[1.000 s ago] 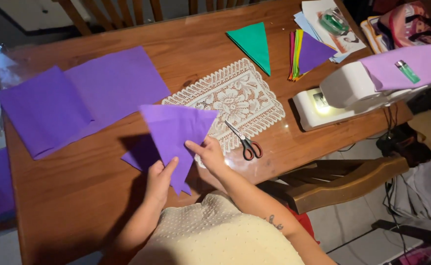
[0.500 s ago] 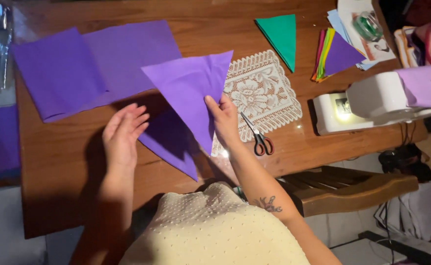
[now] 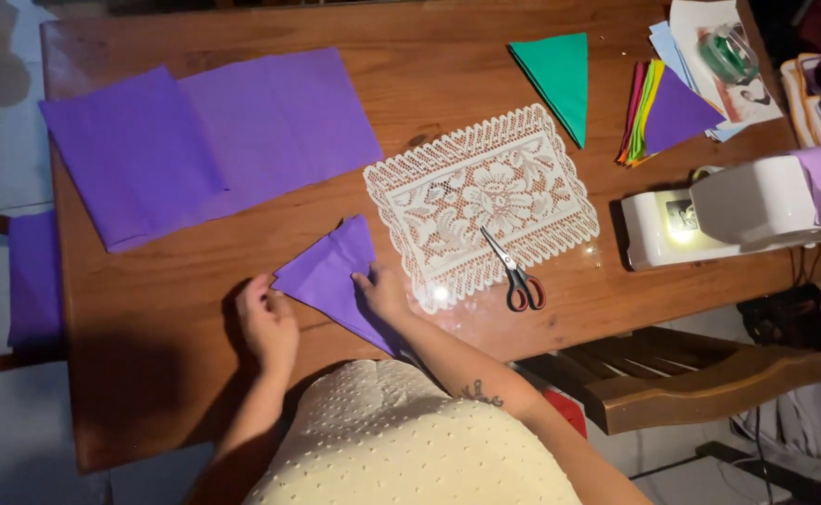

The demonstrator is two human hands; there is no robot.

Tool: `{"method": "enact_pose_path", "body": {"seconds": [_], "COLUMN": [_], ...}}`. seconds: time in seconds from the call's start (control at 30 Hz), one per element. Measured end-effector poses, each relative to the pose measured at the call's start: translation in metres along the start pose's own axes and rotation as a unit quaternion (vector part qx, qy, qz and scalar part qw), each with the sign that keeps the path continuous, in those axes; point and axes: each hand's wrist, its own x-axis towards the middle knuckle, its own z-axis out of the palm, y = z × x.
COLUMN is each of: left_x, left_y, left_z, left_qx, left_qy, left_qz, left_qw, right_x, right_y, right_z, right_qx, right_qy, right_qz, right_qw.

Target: Cutting purple fabric into triangular shapes using scissors on a wooden table.

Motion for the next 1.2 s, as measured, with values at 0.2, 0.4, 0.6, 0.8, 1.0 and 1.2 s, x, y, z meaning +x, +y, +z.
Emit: {"method": "enact_pose_path", "body": {"seconds": [0.2,0.4,0.6,0.8,1.0,1.2], "left_x": [0.011,0.031,0.044,0.042,0.041,0.038], "left_y": [0.019,0.028,0.029,0.032,0.019,0.023], "left_z": [0.044,0.075,0.075,0.074,0.079,0.075], "left_qx": [0.059,0.066,0.248,0.301,0.336,0.302], "left_qy": [-0.162,-0.202,-0.303,-0.310,-0.327,-0.218], "left_qz": [0.301,0.375,0.385,0.376,0.376,0.464], "left_qw": [0.938,0.902,0.836,0.819,0.799,0.804], "right_x": [-0.007,-0.004,-0.016,-0.044,-0.013,-0.031], "right_y": [-0.012,-0.008,-0.028,-0.066,-0.008,-0.023], "right_z": [-0.004,0.008,-0.016,-0.040,0.010,-0.003], "right_qx": [0.039,-0.035,-0.064,-0.062,-0.127,-0.042], "right_qy": [0.019,0.022,-0.001,0.026,-0.060,0.074], "right_qz": [0.030,0.062,0.075,0.108,0.179,0.031], "right_qw": [0.999,0.997,0.995,0.992,0.974,0.996]}}
